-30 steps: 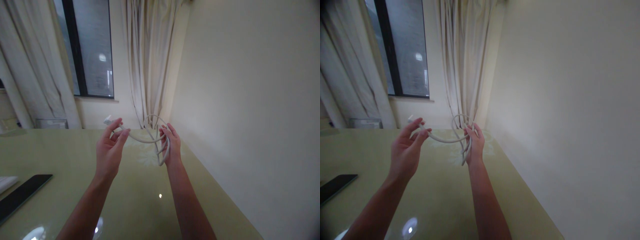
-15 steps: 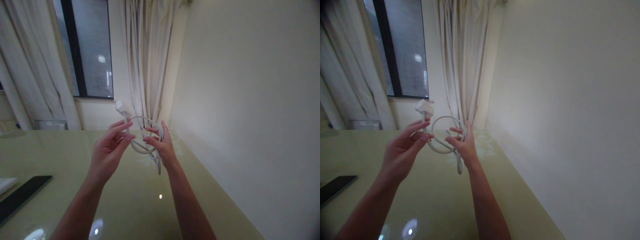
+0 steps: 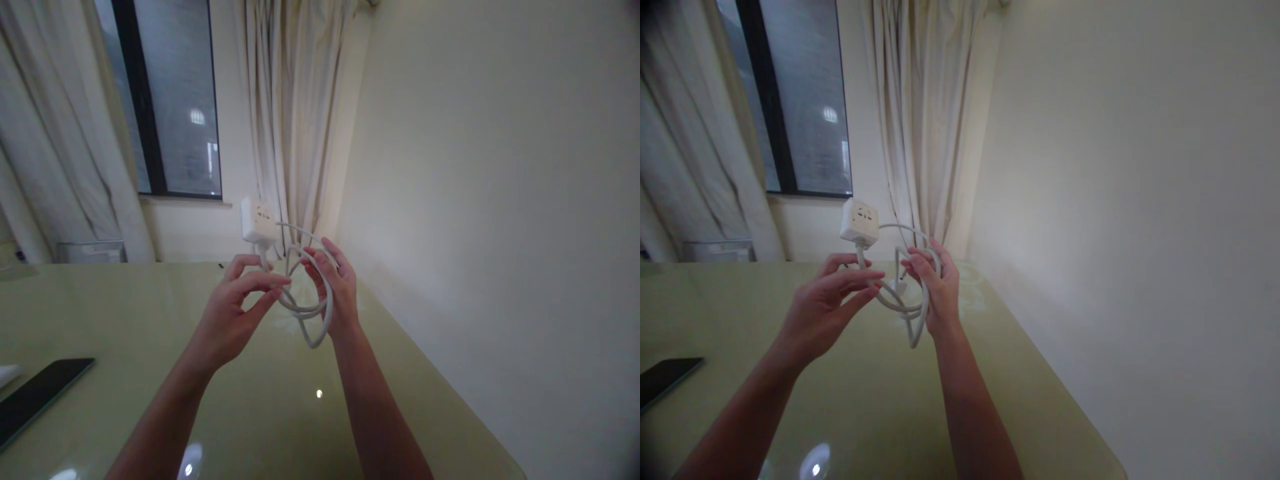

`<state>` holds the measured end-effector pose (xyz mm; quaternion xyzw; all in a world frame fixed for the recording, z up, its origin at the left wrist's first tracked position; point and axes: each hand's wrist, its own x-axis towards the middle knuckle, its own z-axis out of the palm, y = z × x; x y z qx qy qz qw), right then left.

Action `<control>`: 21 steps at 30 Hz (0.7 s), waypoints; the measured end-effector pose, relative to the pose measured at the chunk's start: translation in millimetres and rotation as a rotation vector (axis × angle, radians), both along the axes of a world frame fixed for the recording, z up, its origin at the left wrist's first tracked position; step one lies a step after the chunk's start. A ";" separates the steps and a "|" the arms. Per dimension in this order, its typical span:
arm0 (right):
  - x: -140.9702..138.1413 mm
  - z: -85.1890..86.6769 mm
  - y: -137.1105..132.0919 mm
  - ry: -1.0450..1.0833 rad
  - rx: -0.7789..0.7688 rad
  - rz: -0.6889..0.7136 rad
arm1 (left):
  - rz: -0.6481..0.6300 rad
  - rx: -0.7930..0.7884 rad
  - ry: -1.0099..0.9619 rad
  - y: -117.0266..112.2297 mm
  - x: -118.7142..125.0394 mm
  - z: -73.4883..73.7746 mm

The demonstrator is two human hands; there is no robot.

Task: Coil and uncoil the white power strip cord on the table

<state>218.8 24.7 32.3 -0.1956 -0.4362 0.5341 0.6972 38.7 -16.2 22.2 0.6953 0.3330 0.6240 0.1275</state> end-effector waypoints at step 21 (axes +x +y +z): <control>0.3 2.6 -11.7 0.182 0.196 -0.008 | 0.123 -0.134 0.213 7.3 4.8 -17.3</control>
